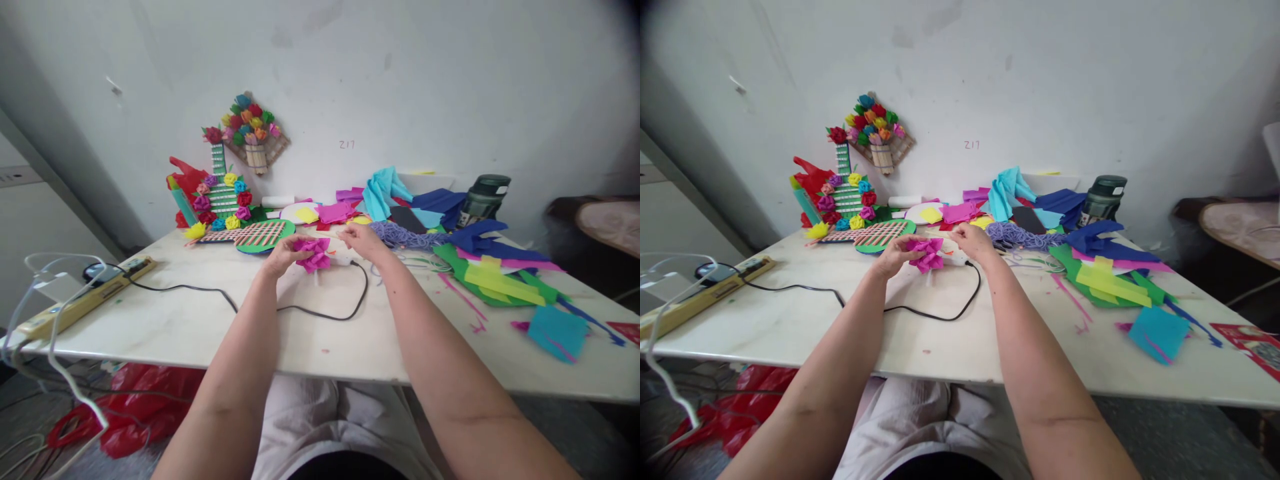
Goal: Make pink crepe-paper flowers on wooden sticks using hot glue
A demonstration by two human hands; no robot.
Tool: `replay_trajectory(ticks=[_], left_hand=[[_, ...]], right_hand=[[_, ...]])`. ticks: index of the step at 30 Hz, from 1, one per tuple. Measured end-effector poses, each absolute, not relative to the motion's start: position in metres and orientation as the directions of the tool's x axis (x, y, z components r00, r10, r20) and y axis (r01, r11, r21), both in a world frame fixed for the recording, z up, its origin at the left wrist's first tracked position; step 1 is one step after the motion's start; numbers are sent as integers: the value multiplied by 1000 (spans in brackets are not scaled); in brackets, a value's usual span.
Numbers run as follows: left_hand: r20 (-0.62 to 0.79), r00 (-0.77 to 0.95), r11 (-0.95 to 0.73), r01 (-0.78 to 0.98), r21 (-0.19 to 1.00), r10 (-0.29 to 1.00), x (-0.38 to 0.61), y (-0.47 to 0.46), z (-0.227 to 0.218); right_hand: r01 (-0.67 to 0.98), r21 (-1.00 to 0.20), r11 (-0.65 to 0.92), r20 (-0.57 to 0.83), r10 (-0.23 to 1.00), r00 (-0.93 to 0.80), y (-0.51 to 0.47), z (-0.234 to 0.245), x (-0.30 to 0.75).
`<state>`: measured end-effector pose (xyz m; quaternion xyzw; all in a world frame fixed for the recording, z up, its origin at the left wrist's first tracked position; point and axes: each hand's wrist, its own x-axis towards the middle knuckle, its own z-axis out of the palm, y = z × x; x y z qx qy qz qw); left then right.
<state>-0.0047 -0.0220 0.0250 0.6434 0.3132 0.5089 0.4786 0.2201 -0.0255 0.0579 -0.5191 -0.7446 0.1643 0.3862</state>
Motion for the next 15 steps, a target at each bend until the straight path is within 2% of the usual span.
replay_trajectory(ticks=[5,15], left_hand=[[377,281,-368,-85,926,883,-8,-18,20],[380,287,-369,-94,925,879,-7,-18,21]], right_hand=[[668,-635,387,417,900,-125,-18,52,230],[778,-552,301,356,928,-107,-27,60,224]])
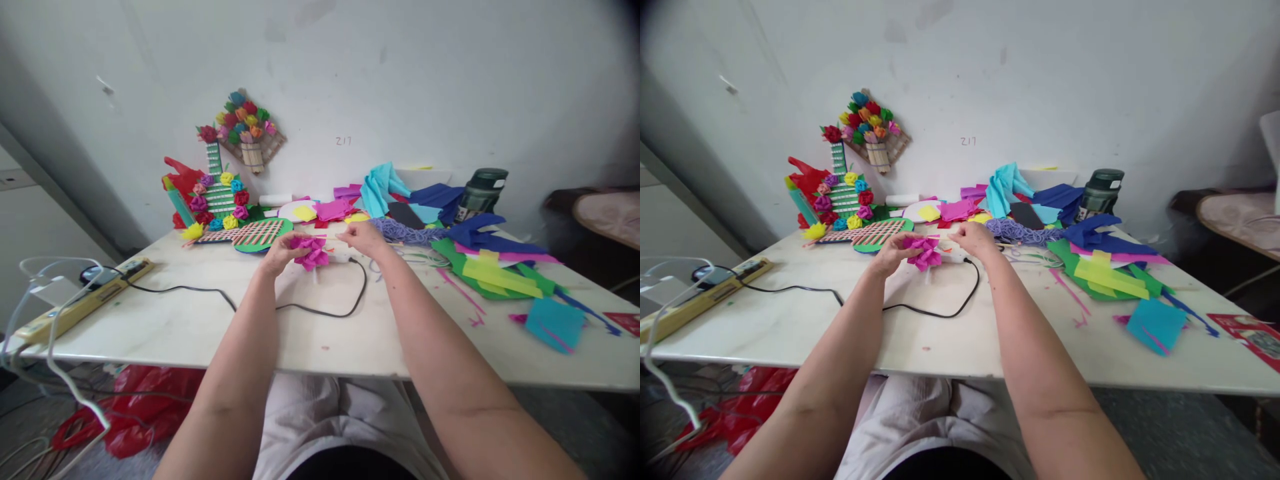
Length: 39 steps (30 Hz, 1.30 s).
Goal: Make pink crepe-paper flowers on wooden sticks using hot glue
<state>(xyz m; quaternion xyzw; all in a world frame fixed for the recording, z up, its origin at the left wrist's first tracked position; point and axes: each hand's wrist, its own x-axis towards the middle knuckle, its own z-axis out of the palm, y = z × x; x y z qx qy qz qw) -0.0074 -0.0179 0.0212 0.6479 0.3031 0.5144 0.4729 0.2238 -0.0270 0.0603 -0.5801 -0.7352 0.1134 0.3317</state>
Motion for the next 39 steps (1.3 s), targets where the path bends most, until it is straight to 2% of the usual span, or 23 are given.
replay_trajectory(ticks=[12,23,26,30,33,39], left_hand=[[367,262,-357,-86,930,893,-5,-22,24],[356,263,-347,-82,934,897,-7,-20,22],[357,259,-347,-87,934,897,-8,-19,21],[364,249,-355,-84,931,897,-8,-19,21],[362,245,-351,-90,932,899,-8,-19,21],[368,238,-353,-104,930,899,-7,-20,21]], right_hand=[[804,-510,306,383,918,-106,-30,63,225],[781,-534,323,405,909,-100,-26,62,232],[727,-576,375,446,889,-106,-27,61,232],[562,-671,483,528,844,-94,-28,61,232],[462,-727,509,553,832,-45,-27,61,232],[452,-761,465,523,852,4,-24,58,234]])
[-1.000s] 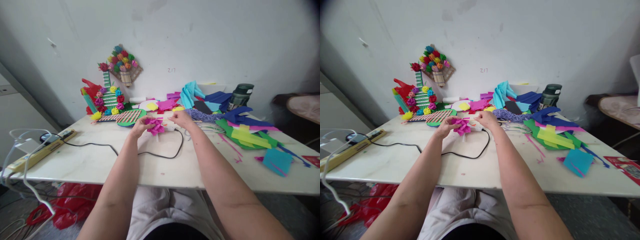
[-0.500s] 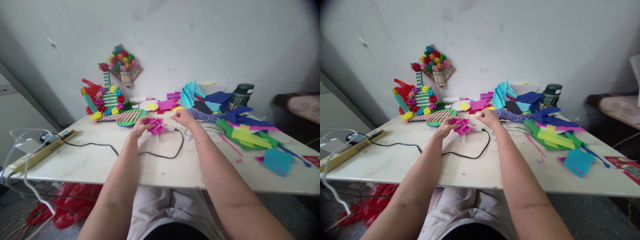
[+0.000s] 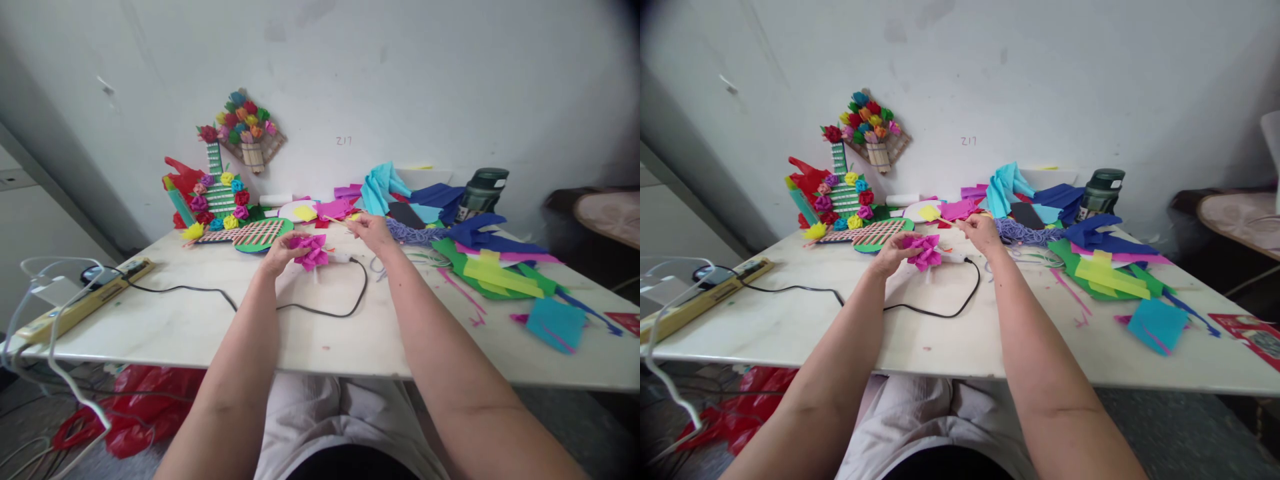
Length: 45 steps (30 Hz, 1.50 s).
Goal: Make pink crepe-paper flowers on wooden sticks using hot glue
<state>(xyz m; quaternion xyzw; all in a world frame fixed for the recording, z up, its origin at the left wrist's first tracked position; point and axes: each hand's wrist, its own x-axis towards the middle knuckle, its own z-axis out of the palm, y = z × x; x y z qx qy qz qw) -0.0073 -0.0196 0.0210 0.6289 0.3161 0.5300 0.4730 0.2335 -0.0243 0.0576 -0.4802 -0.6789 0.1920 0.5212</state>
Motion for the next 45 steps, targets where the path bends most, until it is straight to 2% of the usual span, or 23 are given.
replay_trajectory(ticks=[7,16,20,24,27,32,37,45], left_hand=[[363,239,-344,-120,931,900,-7,-23,23],[312,80,-286,-233,929,947,-2,-18,22],[302,12,-281,-331,901,953,5,-19,24],[289,-21,-273,-400,875,957,13,-21,24],[287,-28,-273,-415,868,957,18,-21,22],[251,61,-211,-371,904,966,23,-24,20],[248,222,-170,-319,933,943,20,-26,21],[130,235,-68,-254,965,963,12,-16,18]], right_hand=[[530,-738,417,498,867,11,-24,54,234],[547,-708,447,457,880,-127,-23,49,220],[474,-788,393,346,919,-188,-31,52,211],[409,-874,263,218,964,-153,-35,53,201],[372,-904,210,184,977,-103,-33,51,196],[399,-889,223,250,968,16,-27,49,199],[387,-858,338,364,931,-7,-26,49,207],[402,-837,372,365,926,-96,-25,50,209]])
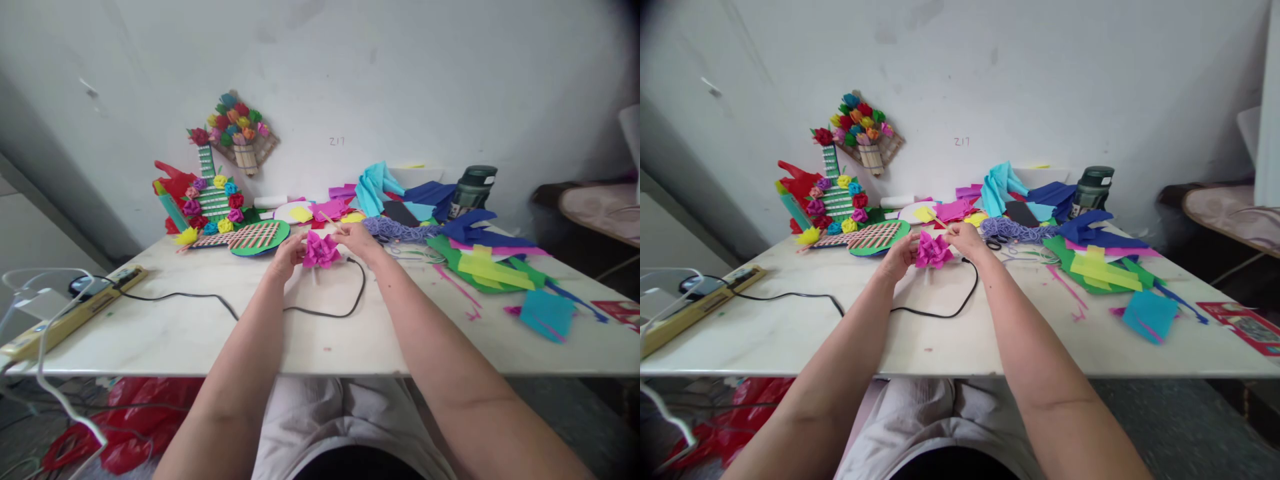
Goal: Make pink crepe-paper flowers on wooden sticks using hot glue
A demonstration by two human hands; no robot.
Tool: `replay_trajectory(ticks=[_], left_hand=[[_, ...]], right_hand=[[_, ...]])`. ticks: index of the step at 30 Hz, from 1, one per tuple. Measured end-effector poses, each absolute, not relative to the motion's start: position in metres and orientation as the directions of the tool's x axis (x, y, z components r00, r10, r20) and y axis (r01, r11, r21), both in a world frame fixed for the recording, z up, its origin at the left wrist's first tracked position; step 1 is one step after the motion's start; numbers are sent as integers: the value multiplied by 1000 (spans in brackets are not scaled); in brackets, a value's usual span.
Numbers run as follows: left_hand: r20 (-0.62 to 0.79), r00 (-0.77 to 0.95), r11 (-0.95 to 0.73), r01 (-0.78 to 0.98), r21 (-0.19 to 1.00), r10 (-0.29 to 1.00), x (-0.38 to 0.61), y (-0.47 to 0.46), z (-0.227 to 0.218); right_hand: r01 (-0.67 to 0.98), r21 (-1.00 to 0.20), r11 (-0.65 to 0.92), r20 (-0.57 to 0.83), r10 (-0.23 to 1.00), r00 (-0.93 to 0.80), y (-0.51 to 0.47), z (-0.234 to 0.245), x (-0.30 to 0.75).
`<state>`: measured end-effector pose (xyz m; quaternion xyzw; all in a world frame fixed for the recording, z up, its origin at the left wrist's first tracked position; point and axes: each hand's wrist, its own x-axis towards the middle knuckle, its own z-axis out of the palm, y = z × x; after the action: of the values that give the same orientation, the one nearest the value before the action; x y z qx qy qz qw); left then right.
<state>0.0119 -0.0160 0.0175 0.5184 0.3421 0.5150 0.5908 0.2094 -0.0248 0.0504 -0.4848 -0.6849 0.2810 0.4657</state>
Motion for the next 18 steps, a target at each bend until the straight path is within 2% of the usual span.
replay_trajectory(ticks=[6,11,14,18], left_hand=[[44,244,-19,-103,994,969,16,-22,24],[54,326,-29,-83,996,944,16,-22,25],[35,375,-19,-46,999,926,15,-21,25],[3,347,-2,-4,1000,938,16,-20,26]], right_hand=[[536,-736,414,365,909,-201,-22,46,201],[611,-659,439,382,895,-232,-24,42,192],[627,-648,433,373,898,-234,-27,42,190],[637,-649,416,350,907,-236,-27,42,189]])
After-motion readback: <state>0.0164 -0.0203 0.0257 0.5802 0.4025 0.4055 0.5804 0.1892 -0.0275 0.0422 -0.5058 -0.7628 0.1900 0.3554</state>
